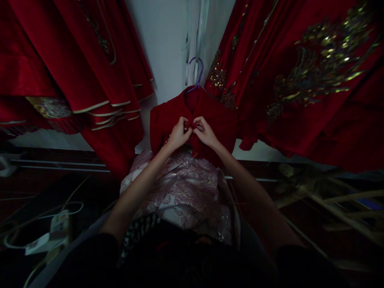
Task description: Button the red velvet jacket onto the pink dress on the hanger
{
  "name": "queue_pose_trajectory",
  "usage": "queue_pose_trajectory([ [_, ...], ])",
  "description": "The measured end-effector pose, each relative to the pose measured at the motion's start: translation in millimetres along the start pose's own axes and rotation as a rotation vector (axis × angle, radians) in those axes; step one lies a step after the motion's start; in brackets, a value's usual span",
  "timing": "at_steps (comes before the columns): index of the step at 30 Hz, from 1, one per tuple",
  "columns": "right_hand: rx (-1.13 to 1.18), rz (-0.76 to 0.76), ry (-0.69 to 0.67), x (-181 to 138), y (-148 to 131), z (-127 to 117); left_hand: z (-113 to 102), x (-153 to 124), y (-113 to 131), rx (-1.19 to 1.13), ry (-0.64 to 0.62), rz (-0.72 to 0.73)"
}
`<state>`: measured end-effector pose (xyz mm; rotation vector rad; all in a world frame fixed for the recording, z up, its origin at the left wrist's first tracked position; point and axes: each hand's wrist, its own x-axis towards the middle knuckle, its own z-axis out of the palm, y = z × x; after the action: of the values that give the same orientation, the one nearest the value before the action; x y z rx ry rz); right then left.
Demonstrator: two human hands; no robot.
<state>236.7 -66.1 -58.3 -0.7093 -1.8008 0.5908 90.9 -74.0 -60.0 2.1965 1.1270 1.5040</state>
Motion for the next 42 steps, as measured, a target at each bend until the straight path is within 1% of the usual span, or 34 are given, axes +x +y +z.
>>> queue_pose_trajectory([
  [3, 0.08, 0.035, 0.038, -8, 5, 3, 7, -10, -4, -0.186, 0.107, -0.037],
  [6, 0.101, 0.071, 0.076, -15, 5, 7, 15, -20, -2, -0.334, 0.233, -0.085],
  [9, 0.068, 0.07, 0.113, -20, 0, 9, 20, -27, 2, -0.359, 0.381, -0.145],
  [11, 0.048, 0.058, 0.111, -23, -3, 9, 22, -29, 3, -0.329, 0.42, -0.169],
  [12, 0.043, 0.047, 0.107, -24, -4, 8, 21, -29, 2, -0.324, 0.404, -0.169],
  [16, 0.007, 0.015, 0.099, -25, -12, 2, 15, -27, -4, -0.358, 0.231, -0.128],
  [18, -0.038, 0.016, 0.083, -25, -17, -1, 10, -25, -5, -0.321, 0.171, -0.102],
  [22, -0.077, 0.009, 0.067, -24, -25, -7, 1, -21, -1, -0.257, 0.141, -0.041],
  [29, -0.112, -0.008, 0.139, -26, -23, -3, -10, -17, 9, -0.111, 0.027, 0.074],
  [33, -0.126, 0.005, 0.168, -27, -24, -2, -17, -13, 17, 0.01, -0.03, 0.089],
  [37, -0.101, 0.007, 0.176, -28, -27, -4, -22, -4, 23, 0.107, -0.098, 0.115],
  [42, -0.028, 0.05, 0.158, -27, -22, -7, -22, 2, 25, 0.155, -0.13, 0.169],
])
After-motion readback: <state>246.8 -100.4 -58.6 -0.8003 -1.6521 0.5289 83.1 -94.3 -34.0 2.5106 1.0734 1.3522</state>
